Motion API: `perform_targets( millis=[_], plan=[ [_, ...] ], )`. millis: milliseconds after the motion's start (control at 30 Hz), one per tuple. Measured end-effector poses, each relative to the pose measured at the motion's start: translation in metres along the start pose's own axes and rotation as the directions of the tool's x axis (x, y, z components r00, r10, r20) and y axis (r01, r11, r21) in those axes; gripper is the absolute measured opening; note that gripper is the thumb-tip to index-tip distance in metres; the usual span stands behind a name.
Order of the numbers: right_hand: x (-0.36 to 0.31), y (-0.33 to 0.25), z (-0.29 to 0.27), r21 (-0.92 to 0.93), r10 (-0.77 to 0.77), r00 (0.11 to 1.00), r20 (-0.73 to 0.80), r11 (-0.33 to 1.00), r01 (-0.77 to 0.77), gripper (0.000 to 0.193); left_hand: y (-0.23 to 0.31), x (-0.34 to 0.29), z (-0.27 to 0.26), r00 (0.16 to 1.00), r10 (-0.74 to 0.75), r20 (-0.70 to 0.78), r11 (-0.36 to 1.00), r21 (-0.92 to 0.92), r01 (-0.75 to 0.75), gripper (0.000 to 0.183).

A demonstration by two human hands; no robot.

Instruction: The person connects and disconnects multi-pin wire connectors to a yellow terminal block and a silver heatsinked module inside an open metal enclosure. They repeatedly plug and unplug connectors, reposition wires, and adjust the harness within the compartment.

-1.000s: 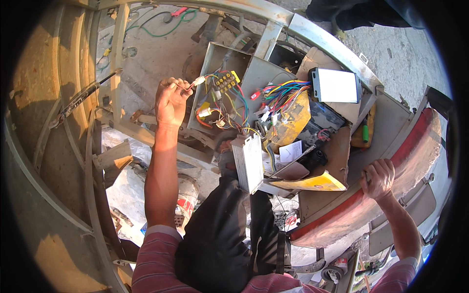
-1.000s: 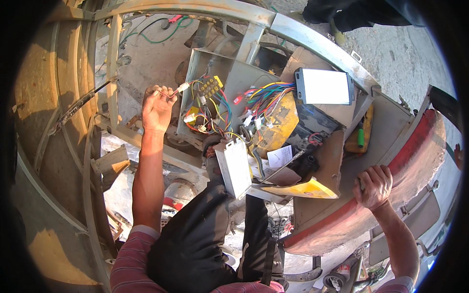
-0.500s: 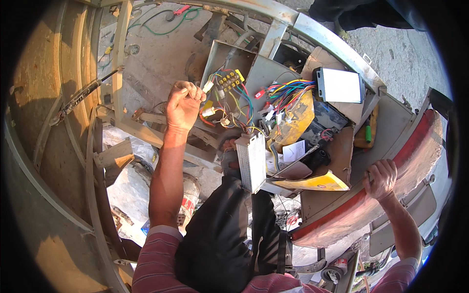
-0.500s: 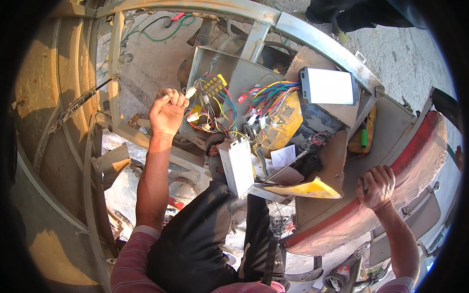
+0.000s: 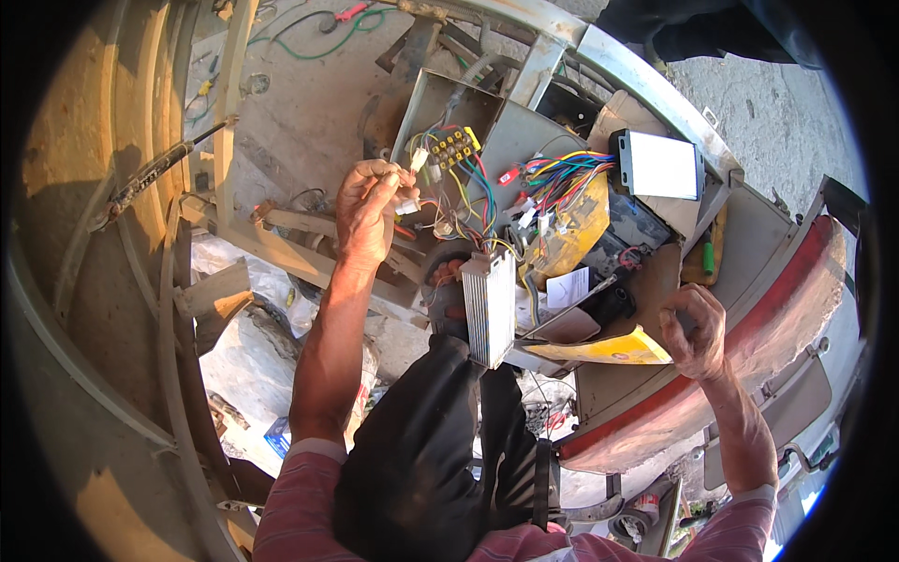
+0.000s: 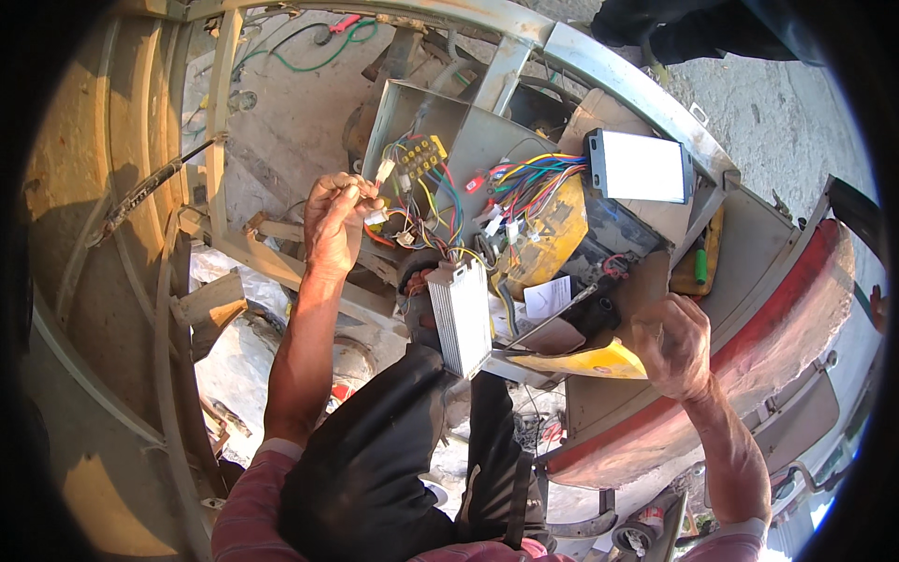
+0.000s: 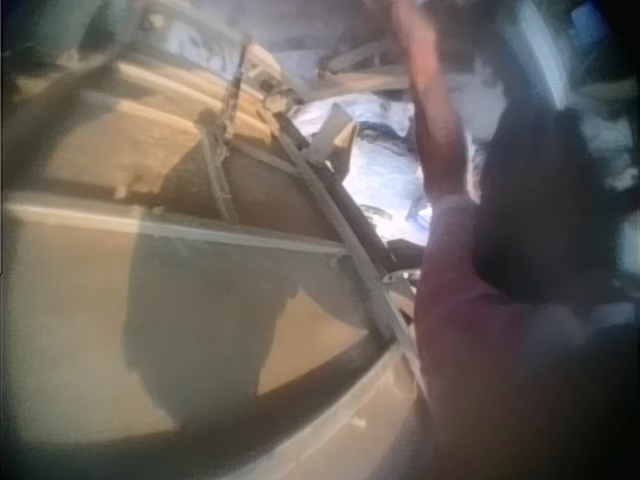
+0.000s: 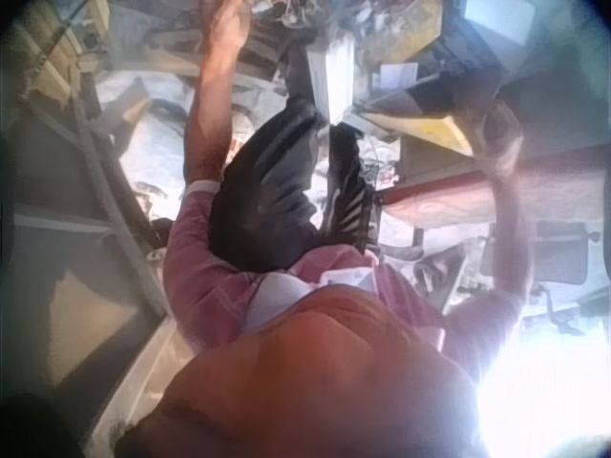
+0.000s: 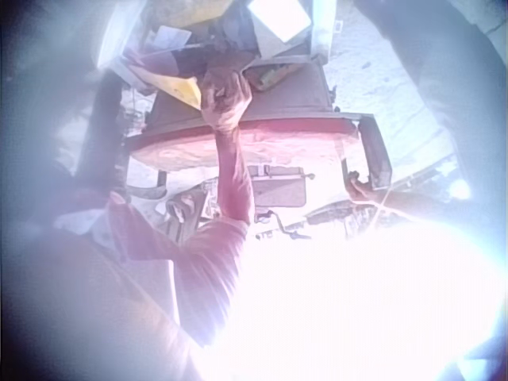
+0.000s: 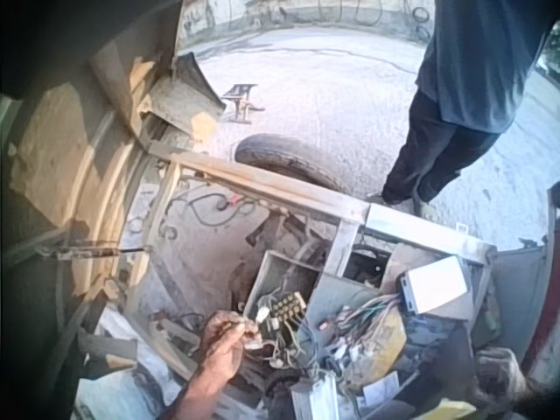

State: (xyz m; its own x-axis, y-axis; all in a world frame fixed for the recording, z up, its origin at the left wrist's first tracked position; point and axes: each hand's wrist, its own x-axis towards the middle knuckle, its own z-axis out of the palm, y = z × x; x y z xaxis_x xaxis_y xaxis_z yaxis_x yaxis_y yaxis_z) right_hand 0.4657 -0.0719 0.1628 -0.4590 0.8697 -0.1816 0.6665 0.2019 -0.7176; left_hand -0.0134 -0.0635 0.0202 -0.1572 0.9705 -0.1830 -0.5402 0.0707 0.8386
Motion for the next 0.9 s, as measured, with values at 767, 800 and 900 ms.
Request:
perform_targets(
  millis=[767, 800, 900],
  plan=[
    [0.207, -0.08, 0.229, 0.714, 0.108, 0.988, 0.11, 0.683, -0.154, 0.024, -0.01, 0.001, 0.005, 0.99, -0.139, -0.039, 0.971, 0.19, 0.144, 0.016],
    [0.207, -0.08, 0.228, 0.727, 0.116, 0.987, 0.108, 0.669, -0.158, 0.025, -0.01, 0.003, 0.005, 0.99, -0.129, -0.051, 0.969, 0.207, 0.137, 0.016],
    [0.212, -0.077, 0.223, 0.814, 0.205, 0.961, 0.188, 0.515, -0.269, 0.02, -0.007, 0.004, 0.008, 0.989, -0.12, -0.092, 0.963, 0.231, 0.138, 0.017]
  ],
)
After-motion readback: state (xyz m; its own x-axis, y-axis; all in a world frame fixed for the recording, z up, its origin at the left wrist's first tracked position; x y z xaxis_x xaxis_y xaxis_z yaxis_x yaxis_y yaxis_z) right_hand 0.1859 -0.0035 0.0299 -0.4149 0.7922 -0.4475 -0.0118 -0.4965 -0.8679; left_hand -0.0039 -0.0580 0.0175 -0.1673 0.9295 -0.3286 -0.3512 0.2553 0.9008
